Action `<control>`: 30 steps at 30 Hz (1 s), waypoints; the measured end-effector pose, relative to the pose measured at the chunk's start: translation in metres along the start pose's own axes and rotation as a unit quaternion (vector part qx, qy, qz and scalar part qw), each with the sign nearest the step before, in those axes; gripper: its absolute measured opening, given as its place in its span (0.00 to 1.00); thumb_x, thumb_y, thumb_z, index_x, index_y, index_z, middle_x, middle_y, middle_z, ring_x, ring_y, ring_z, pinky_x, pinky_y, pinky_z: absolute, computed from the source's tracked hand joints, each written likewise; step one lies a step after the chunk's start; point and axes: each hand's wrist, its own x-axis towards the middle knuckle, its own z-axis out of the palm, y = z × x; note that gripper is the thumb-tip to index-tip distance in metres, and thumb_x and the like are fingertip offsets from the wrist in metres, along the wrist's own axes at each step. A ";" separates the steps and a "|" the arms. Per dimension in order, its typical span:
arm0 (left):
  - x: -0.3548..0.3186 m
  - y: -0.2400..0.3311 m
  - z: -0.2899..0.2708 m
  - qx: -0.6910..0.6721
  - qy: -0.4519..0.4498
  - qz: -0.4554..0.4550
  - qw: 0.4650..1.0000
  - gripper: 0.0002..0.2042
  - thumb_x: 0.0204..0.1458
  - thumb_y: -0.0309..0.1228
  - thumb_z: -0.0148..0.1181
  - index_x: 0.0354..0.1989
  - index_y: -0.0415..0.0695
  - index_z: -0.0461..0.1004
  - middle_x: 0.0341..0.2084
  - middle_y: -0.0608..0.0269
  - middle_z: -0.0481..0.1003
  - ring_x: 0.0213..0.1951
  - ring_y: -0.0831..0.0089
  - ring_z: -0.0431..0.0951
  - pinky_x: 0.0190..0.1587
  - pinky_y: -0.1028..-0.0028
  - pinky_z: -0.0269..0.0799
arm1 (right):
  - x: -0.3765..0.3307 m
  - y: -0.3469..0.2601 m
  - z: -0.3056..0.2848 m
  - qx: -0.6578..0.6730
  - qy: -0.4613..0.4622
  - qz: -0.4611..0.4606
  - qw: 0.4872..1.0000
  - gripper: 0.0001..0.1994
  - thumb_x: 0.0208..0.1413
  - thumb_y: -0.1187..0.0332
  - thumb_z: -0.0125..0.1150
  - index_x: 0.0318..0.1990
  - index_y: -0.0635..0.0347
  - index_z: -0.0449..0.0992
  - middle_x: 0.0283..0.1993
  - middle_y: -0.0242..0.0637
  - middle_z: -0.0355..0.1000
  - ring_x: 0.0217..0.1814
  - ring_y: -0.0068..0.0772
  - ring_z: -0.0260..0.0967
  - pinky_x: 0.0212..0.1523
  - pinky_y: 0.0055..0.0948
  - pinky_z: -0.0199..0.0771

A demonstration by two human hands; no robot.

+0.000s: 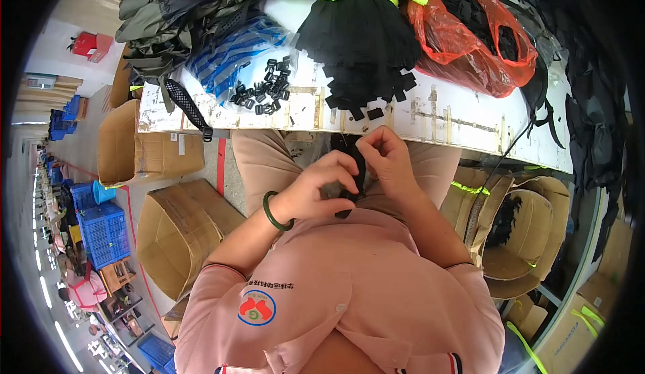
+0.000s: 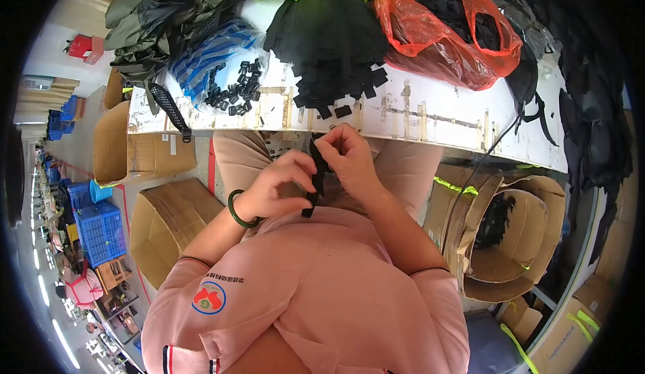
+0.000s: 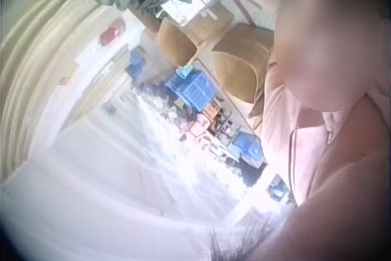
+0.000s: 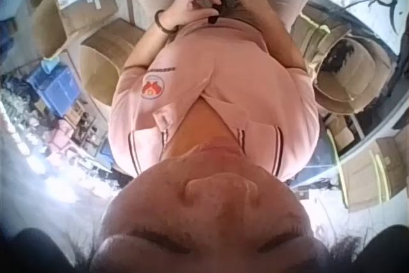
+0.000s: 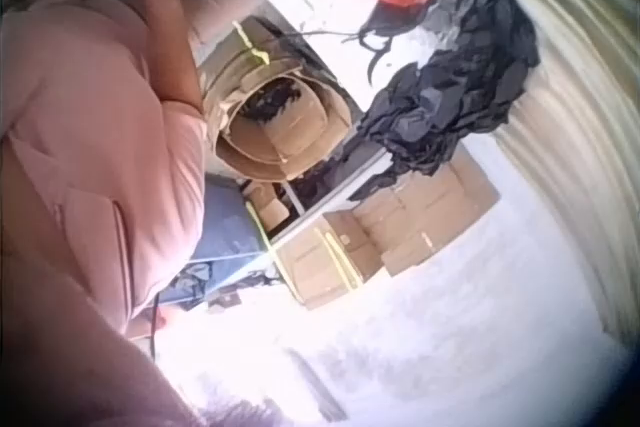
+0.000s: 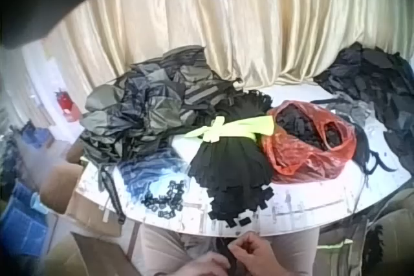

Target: The recorder is threading plastic buckles onto black straps in a factory setting.

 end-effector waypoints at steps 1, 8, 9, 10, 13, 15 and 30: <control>-0.003 -0.005 0.003 0.000 0.000 0.000 1.000 0.06 0.45 0.21 0.60 0.32 0.40 0.72 0.41 0.57 0.66 0.41 0.64 0.71 0.45 0.70 0.67 | -0.001 -0.002 0.001 0.010 -0.003 -0.001 1.000 0.06 0.53 0.71 0.59 0.32 0.59 0.68 0.24 0.22 0.64 0.23 0.11 0.57 0.23 0.13 0.57; 0.001 -0.029 0.010 -0.574 0.058 -0.257 0.775 0.16 0.57 0.37 0.50 0.46 0.36 0.68 0.39 0.57 0.72 0.43 0.65 0.73 0.49 0.67 0.67 | -0.006 -0.022 0.015 0.124 -0.094 -0.013 0.988 0.03 0.57 0.76 0.53 0.37 0.60 0.67 0.27 0.28 0.66 0.22 0.19 0.64 0.21 0.18 0.63; -0.001 -0.034 0.012 -0.576 0.051 -0.242 0.779 0.14 0.57 0.36 0.51 0.44 0.37 0.69 0.40 0.57 0.72 0.42 0.66 0.73 0.48 0.67 0.67 | -0.005 -0.023 0.014 0.121 -0.097 -0.012 0.988 0.03 0.57 0.76 0.53 0.37 0.60 0.67 0.27 0.28 0.66 0.22 0.19 0.64 0.21 0.18 0.63; 0.001 -0.033 0.012 -0.577 0.043 -0.227 0.784 0.13 0.57 0.35 0.51 0.42 0.38 0.69 0.41 0.56 0.72 0.42 0.66 0.73 0.47 0.67 0.67 | -0.003 -0.024 0.010 0.102 -0.116 -0.021 0.988 0.04 0.55 0.78 0.53 0.37 0.61 0.68 0.27 0.31 0.67 0.24 0.22 0.67 0.22 0.21 0.65; 0.004 -0.022 0.014 -0.528 0.141 -0.244 0.801 0.08 0.58 0.32 0.50 0.37 0.40 0.68 0.35 0.58 0.74 0.34 0.70 0.74 0.39 0.72 0.69 | 0.021 -0.017 -0.015 -0.141 -0.069 -0.184 0.970 0.06 0.52 0.79 0.54 0.37 0.61 0.70 0.27 0.35 0.68 0.28 0.29 0.71 0.24 0.28 0.69; 0.004 -0.021 0.007 -0.494 0.133 -0.255 0.821 0.06 0.58 0.31 0.48 0.36 0.41 0.66 0.31 0.59 0.73 0.29 0.72 0.72 0.34 0.74 0.68 | 0.041 -0.012 -0.027 -0.472 0.071 -0.314 0.821 0.07 0.46 0.75 0.60 0.35 0.56 0.74 0.30 0.37 0.68 0.30 0.39 0.70 0.26 0.35 0.70; -0.006 -0.028 0.007 -0.347 0.120 -0.307 0.878 0.05 0.61 0.29 0.42 0.37 0.42 0.63 0.17 0.70 0.62 0.17 0.83 0.59 0.22 0.83 0.56 | 0.024 -0.030 -0.019 -0.439 0.056 -0.136 0.886 0.07 0.47 0.76 0.60 0.34 0.62 0.71 0.31 0.40 0.69 0.30 0.41 0.71 0.29 0.29 0.70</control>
